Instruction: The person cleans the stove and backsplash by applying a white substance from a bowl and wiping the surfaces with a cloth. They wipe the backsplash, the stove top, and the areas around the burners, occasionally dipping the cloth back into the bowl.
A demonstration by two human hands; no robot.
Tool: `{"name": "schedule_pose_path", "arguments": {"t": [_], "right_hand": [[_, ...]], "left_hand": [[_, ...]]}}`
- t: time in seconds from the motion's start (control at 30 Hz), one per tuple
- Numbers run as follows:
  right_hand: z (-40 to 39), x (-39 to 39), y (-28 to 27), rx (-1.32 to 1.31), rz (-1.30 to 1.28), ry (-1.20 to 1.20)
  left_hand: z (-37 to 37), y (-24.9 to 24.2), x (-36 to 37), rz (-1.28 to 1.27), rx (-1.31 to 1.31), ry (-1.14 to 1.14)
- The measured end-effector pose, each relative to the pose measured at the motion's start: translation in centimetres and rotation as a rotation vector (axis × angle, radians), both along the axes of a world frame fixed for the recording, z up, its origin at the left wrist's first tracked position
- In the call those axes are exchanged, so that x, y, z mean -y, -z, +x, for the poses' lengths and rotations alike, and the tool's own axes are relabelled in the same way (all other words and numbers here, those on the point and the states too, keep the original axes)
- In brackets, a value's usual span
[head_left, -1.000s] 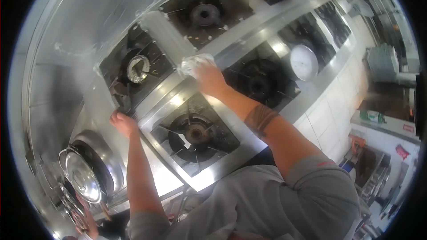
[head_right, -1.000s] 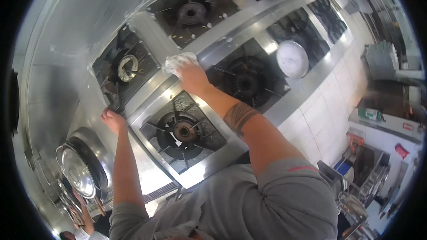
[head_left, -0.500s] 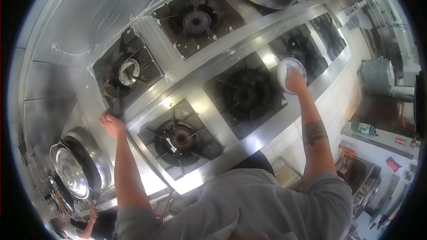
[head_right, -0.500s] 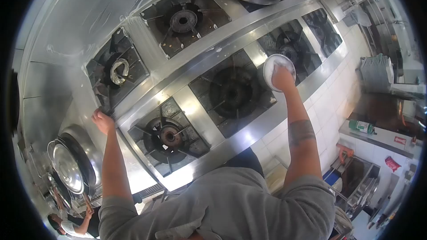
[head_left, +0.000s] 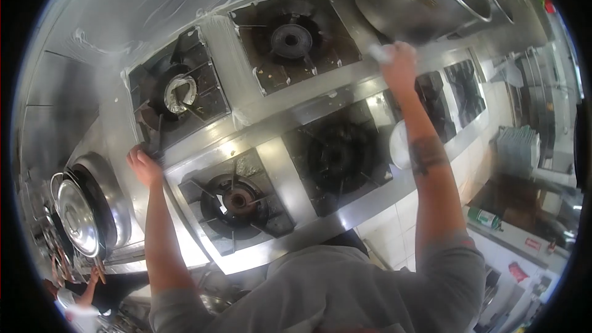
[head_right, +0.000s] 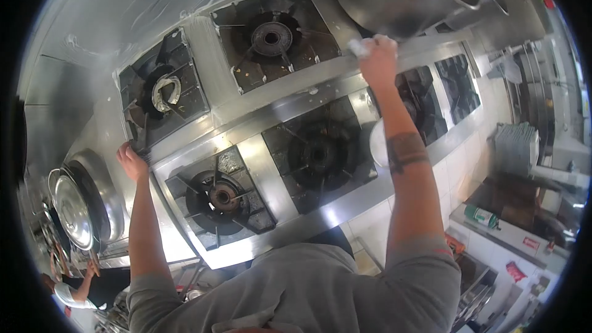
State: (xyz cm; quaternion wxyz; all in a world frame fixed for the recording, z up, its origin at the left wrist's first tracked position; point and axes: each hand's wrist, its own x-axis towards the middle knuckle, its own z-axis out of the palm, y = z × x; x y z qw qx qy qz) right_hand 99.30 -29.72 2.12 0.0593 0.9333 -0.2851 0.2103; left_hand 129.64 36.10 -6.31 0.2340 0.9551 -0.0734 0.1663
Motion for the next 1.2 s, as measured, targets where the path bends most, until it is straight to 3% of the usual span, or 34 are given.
{"name": "schedule_pose_path", "arguments": {"t": [0.03, 0.1, 0.2, 0.23, 0.27, 0.4, 0.5, 0.53, 0.6, 0.67, 0.73, 0.83, 0.93, 1.03, 1.07, 1.1, 1.13, 1.2], "right_hand": [[1.7, -0.2, 1.1, -0.002, 0.000, -0.017], [4.3, -1.0, 4.6, -0.129, 0.269, 0.073], [8.1, -0.6, 9.3, 0.005, 0.088, 0.006], [10.7, 0.2, 8.7, 0.165, 0.121, -0.059], [14.4, 2.3, 8.1, 0.116, 0.359, 0.025], [28.8, 9.8, 8.3, 0.058, 0.174, 0.063], [31.1, 9.4, 5.9, 0.176, 0.363, 0.190], [29.9, 9.3, 6.9, 0.155, 0.366, 0.194], [26.2, 9.6, 6.9, -0.100, 0.130, -0.080], [19.1, 7.7, 7.7, -0.096, -0.024, -0.110], [10.9, 1.1, 3.8, -0.086, -0.022, -0.201], [2.4, -2.1, 4.1, -0.159, 0.060, 0.017], [3.8, -2.7, 3.9, -0.278, 0.106, 0.139], [12.8, -0.2, 6.3, -0.109, 0.259, 0.178], [16.9, 3.1, 7.2, -0.384, 0.262, 0.113], [20.5, 6.1, 9.4, -0.175, 0.304, 0.129], [23.9, 6.1, 7.0, -0.034, 0.366, 0.153], [29.9, 11.2, 6.9, 0.078, 0.589, 0.070]], "left_hand": [[-0.1, 0.2, 0.1, 0.000, -0.002, -0.017], [0.1, 0.0, 0.3, -0.013, 0.003, -0.010], [-0.1, 0.0, 0.1, -0.020, 0.037, 0.057], [-0.3, -0.4, 0.6, -0.043, -0.010, -0.013], [0.0, 0.1, 0.4, -0.040, -0.008, -0.024], [0.5, 1.0, -1.0, 0.048, 0.069, 0.059], [1.0, 0.1, -0.5, 0.032, 0.062, 0.080], [0.4, 0.0, -0.3, 0.009, 0.040, 0.083], [0.6, 0.3, -0.1, -0.032, 0.060, 0.078], [0.6, 0.2, -0.4, -0.016, 0.037, 0.045], [0.6, 0.1, -0.2, -0.039, 0.011, 0.028], [0.5, 0.2, -0.7, -0.021, 0.006, 0.041], [0.6, 0.6, -0.8, -0.025, 0.016, 0.063], [0.4, 0.3, -0.7, -0.020, 0.026, 0.038], [0.5, 0.2, -0.6, -0.001, 0.034, 0.060], [0.5, 0.2, -0.6, 0.018, 0.041, 0.078], [0.5, 0.2, -0.6, 0.028, 0.043, 0.067], [0.5, 0.1, -0.9, 0.015, 0.041, 0.092]]}}
